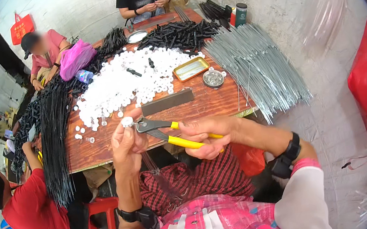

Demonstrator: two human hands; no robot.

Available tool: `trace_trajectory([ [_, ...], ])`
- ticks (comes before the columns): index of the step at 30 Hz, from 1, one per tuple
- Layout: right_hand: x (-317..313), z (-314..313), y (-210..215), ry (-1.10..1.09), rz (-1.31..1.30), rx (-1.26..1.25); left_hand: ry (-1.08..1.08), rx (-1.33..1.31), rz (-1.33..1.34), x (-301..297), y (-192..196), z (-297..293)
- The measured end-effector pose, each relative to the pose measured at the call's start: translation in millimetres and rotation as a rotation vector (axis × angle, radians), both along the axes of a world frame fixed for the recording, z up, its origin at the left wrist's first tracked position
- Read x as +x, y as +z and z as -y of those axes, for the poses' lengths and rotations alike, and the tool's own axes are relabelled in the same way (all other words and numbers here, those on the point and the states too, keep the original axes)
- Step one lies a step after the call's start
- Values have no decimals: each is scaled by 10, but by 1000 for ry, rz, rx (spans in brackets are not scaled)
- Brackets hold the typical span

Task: Assembling metal ribs and plastic components for umbrellas at a factory workbench.

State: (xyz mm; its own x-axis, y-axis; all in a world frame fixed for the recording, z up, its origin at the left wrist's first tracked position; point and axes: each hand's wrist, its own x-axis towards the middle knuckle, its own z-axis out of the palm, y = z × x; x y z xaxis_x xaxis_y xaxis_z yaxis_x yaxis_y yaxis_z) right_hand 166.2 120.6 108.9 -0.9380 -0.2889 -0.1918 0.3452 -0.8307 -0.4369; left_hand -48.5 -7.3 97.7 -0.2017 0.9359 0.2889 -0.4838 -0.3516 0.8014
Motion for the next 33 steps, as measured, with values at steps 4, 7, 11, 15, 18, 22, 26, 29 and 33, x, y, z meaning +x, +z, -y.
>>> trace_trajectory([
  [4,6,-124,260,-27,-25,950,77,-74,-5,40,-19,-66],
  [7,15,-144,472,-58,1,1287,109,-75,-8,56,-45,-103],
  [11,3,36,647,-204,141,1517,152,-87,-30,79,-52,-128],
  [15,-11,127,507,-725,-151,2325,138,-67,-14,63,-68,-136],
  [18,-2,158,613,-876,-300,2548,158,-70,-8,46,-84,-147],
  [22,43,99,687,-628,-238,2704,208,-71,-32,58,-59,-140],
  [26,-27,6,734,-118,199,994,209,-73,-21,25,-26,-41],
  [29,14,27,466,-142,248,940,183,-62,12,35,-56,-79],
  [33,-9,80,726,-137,214,1379,149,-82,9,26,-64,-95],
])
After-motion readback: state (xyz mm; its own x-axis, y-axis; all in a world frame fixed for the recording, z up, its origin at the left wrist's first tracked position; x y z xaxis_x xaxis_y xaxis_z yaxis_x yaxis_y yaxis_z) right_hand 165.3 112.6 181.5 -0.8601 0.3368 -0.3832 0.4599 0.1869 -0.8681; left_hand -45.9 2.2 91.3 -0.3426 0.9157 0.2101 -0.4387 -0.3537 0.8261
